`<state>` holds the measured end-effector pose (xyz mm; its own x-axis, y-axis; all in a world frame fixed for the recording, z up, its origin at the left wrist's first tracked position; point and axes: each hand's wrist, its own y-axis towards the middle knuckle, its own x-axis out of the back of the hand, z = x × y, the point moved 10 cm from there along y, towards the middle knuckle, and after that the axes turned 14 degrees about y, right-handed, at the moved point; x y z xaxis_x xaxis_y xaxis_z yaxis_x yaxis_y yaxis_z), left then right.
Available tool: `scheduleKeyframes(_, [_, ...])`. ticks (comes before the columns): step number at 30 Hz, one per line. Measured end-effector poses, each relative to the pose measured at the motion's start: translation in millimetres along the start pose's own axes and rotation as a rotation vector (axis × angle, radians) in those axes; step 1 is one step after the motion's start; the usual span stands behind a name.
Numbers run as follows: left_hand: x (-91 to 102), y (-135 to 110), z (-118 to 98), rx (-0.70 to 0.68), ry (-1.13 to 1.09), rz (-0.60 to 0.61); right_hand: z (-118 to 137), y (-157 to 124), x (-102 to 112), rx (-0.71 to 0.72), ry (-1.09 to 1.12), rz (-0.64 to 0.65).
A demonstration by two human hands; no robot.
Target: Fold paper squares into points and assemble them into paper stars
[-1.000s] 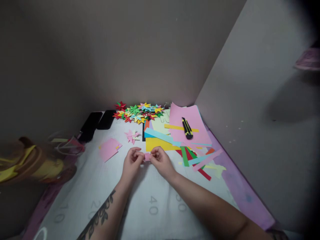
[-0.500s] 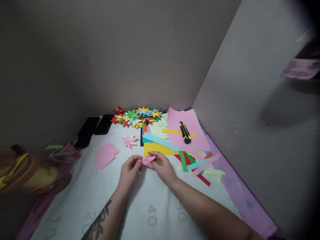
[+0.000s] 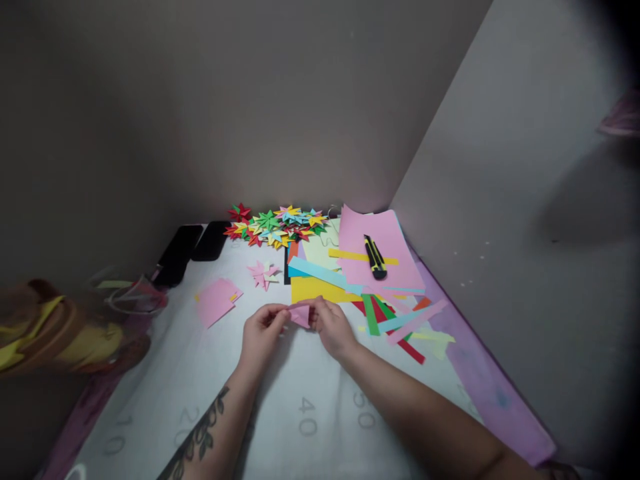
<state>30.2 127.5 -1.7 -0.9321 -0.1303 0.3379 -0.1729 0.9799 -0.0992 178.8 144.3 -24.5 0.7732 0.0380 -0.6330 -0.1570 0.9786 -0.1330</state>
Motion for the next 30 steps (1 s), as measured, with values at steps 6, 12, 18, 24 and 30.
scheduleKeyframes(6, [4.5,-1.6,0.5,0.021,-0.012,-0.058,-18.5,-3.4,-9.1,-0.187,0.21,0.03])
scheduleKeyframes(12, [1.7,-2.0,3.2,0.036,0.08,-0.037,-13.3,-0.7,-4.7,-0.151,0.172,0.018])
scheduleKeyframes(18, [-0.2,-4.0,-3.0,-0.005,0.105,-0.01,-0.2,0.1,-9.4,-0.037,-0.074,0.093])
scheduleKeyframes(24, [-8.2,-4.5,-9.9,-0.032,0.07,0.1,21.4,0.8,-5.4,0.082,-0.291,0.073])
scheduleKeyframes(30, [-15.0,-4.1,-8.7,-0.013,0.086,0.147,24.9,0.2,-5.0,0.145,-0.457,0.117])
